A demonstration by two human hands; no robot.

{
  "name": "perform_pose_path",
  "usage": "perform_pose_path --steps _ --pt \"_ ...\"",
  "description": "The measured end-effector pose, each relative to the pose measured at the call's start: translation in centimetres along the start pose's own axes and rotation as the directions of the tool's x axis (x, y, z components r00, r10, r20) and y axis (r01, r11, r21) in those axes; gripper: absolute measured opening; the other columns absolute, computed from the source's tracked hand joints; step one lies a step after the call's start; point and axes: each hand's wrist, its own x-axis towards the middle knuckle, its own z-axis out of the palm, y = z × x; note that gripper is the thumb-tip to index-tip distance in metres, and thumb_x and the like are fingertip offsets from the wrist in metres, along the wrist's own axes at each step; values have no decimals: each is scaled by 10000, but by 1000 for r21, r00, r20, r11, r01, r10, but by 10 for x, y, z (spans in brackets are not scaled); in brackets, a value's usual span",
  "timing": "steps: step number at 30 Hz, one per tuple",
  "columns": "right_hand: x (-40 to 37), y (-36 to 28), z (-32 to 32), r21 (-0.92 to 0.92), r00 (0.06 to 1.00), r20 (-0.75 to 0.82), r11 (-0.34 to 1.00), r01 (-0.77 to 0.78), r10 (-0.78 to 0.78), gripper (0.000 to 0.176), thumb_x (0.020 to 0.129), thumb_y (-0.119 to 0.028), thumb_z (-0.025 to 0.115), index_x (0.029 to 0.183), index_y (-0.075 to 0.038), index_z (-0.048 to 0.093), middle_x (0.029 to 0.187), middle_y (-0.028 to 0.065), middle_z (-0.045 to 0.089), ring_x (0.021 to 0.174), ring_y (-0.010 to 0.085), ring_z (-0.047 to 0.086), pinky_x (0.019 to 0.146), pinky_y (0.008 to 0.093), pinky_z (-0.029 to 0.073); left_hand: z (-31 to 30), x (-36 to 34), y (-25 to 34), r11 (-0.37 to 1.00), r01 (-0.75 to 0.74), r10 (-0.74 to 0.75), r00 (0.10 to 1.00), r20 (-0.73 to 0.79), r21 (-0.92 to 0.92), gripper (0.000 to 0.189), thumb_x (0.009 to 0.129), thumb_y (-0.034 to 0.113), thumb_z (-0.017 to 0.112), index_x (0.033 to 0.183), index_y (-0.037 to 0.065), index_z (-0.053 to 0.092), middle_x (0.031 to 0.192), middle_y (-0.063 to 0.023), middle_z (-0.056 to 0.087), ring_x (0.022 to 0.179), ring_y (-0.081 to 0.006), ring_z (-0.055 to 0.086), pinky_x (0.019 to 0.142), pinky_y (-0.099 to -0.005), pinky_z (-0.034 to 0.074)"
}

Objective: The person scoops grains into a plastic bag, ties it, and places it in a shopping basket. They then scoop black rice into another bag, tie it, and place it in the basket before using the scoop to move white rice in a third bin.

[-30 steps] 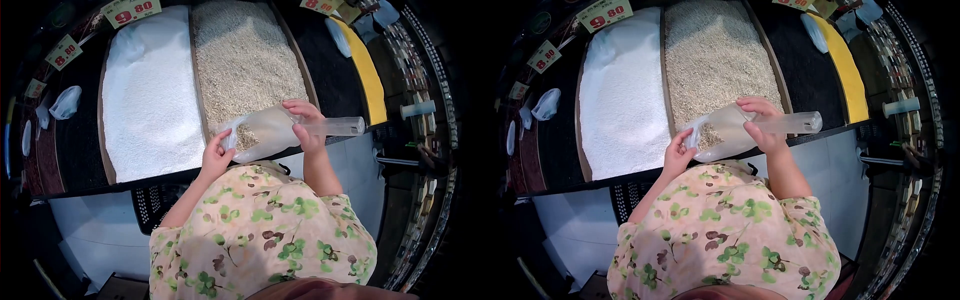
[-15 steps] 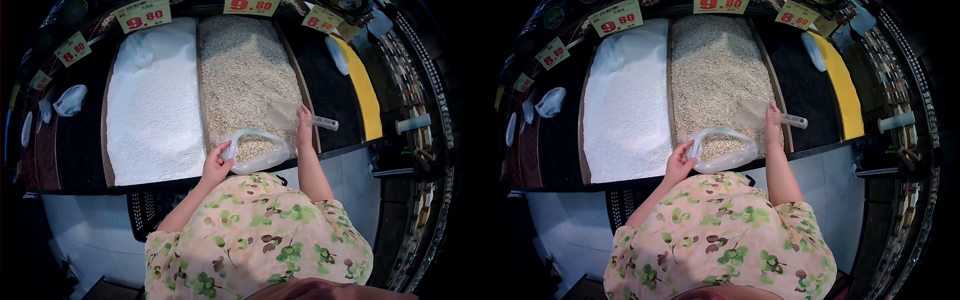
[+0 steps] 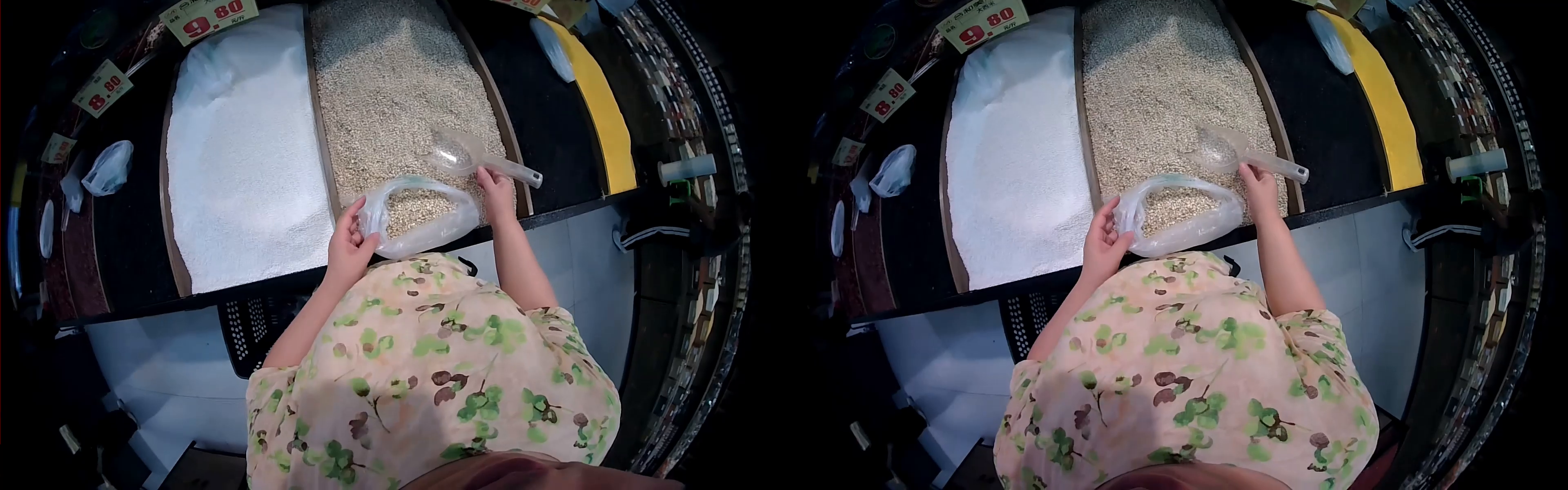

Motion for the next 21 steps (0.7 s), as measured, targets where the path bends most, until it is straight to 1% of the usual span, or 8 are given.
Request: perform_pose_path --steps 3,6,7,10,13,16,19,21 --pt "-19 -11 -5 -305 998 55 952 6 11 307 853 -236 613 1051 -1 623 899 79 658 822 176 612 755 303 481 1 -1 5 999 15 -16 1000 -23 -34 626 810 -111 506 1378 -3 267 1228 -164 475 1053 -157 548 875 -256 443" --pt "-34 -15 -6 -578 967 208 816 -1 149 344 841 -288 622 1070 -32 618 889 95 658 823 176 616 747 302 479 0 2 2 999 18 -20 999 -41 -48 623 804 -113 510 1372 -19 271 1207 -160 495 1043 -154 553 866 -256 449" --pt "-33 -3 -7 -586 962 227 810 12 150 385 831 -326 623 1089 -41 608 881 103 656 803 183 618 735 302 478 0 2 2 998 39 -41 999 -35 -56 619 804 -106 521 1367 -24 279 1199 -156 502 1040 -152 554 862 -256 451" --pt "-37 -13 -3 -590 950 212 805 -61 228 355 820 -283 634 1080 -43 606 889 95 656 790 180 615 733 298 476 1 5 6 996 79 -81 996 -36 -48 585 804 -79 556 1340 -36 326 1159 -141 533 1016 -148 563 840 -255 462" --pt "-32 -23 -5 -465 959 225 884 -50 173 287 809 -192 642 1046 -33 608 884 73 654 792 144 603 725 273 471 2 8 10 995 97 -97 994 -56 12 493 812 -39 589 1275 -42 422 1075 -118 580 943 -139 588 784 -247 481" --pt "-30 -44 -5 -221 978 198 975 -28 72 229 799 -109 640 1004 -13 608 872 42 643 786 101 584 701 239 459 -4 10 18 990 136 -134 990 -55 31 388 823 -7 603 1196 -44 506 989 -95 612 819 -123 613 699 -233 497" --pt "-39 -86 0 -154 988 145 986 69 -46 179 794 -64 625 961 0 618 843 5 617 766 66 552 677 206 437 -8 9 31 995 103 -100 988 -117 15 287 839 12 596 1119 -40 567 906 -74 630 666 -102 613 598 -205 485" --pt "-43 -109 -1 -87 984 138 988 124 -112 172 786 -45 619 953 -4 623 840 0 612 762 57 543 673 196 430 -15 7 37 992 72 -60 992 -108 106 260 851 24 582 1104 -36 572 918 -81 630 723 -107 609 628 -232 512"
